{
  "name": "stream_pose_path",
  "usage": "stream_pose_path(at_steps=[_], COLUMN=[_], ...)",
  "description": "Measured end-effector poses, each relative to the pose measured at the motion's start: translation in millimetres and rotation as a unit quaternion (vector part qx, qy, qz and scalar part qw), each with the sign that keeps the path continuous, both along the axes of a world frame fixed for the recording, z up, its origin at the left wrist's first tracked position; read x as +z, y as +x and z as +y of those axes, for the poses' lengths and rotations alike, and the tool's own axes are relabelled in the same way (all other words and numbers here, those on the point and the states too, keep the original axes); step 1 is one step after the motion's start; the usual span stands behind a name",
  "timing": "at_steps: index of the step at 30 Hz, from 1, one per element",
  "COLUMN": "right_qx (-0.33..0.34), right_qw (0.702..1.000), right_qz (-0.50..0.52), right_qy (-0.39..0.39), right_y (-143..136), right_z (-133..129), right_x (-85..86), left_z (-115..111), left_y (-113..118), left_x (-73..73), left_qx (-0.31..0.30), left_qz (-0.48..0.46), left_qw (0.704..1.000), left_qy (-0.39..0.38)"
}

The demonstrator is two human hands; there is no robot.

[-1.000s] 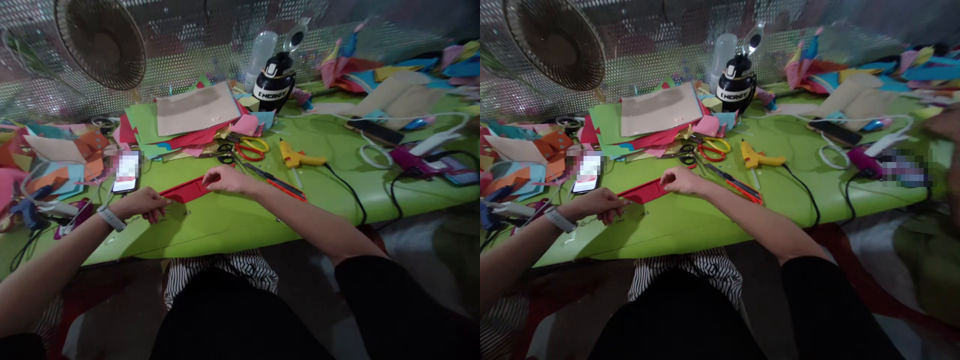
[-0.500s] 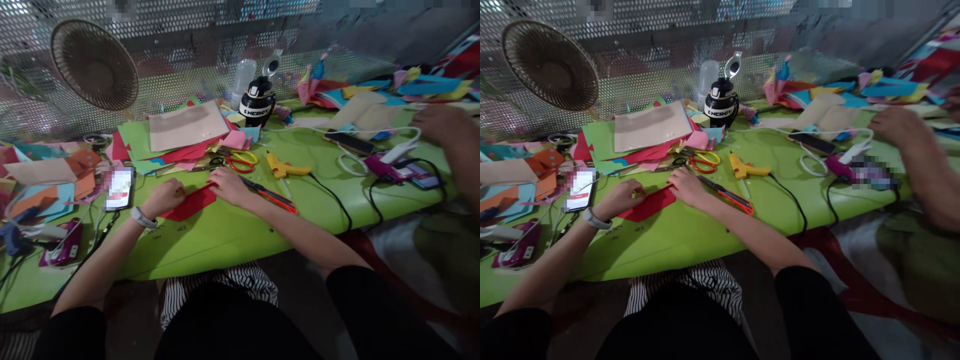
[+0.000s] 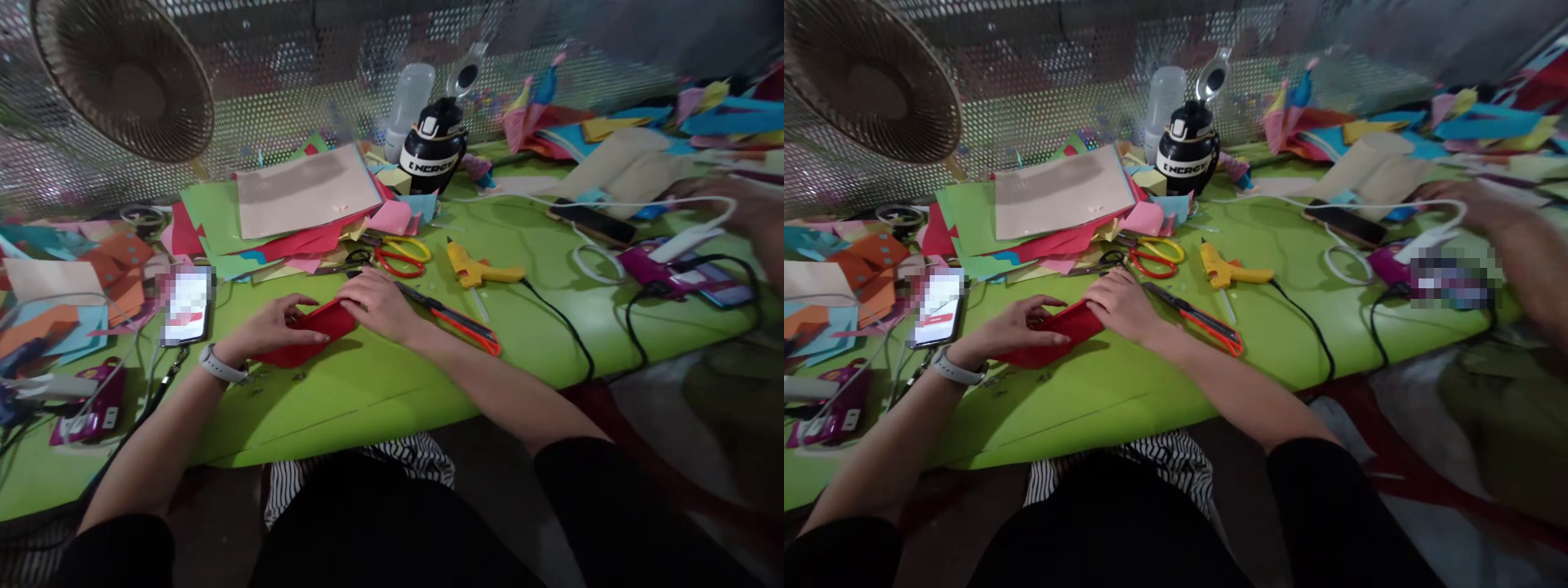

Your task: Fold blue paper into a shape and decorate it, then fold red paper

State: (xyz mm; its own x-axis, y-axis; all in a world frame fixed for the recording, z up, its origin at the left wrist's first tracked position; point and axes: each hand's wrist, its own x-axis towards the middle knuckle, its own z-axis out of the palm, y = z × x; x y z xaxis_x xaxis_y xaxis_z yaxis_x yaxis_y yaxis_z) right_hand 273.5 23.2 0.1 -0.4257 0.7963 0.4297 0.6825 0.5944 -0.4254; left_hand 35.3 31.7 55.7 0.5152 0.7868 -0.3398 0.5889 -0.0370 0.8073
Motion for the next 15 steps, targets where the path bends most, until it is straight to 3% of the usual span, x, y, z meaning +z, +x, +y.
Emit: stream_pose_path(at_steps=[4, 9, 12, 15], right_qx=[-0.012, -0.099, -0.111, -0.055], right_qw=[0.999, 0.983, 0.948, 0.884], right_qz=[0.031, 0.148, 0.291, 0.378], right_qy=[0.036, 0.056, -0.059, -0.27], right_y=[-2.5, -1.6, -2.4, -6.1], right_z=[-10.3, -23.1, -24.5, -22.9], right_x=[6.6, 16.4, 15.5, 12.4], left_z=[-2.7, -1.5, -2.6, -6.3], left_y=[4.6, 1.3, 2.8, 7.3], left_x=[-7.8, -8.0, -9.8, -14.2], left_qx=[0.01, 0.078, 0.138, 0.159], left_qz=[-0.003, -0.1, -0.183, -0.233], left_qw=[1.0, 0.99, 0.966, 0.948], left_qy=[0.016, -0.062, -0.121, -0.146])
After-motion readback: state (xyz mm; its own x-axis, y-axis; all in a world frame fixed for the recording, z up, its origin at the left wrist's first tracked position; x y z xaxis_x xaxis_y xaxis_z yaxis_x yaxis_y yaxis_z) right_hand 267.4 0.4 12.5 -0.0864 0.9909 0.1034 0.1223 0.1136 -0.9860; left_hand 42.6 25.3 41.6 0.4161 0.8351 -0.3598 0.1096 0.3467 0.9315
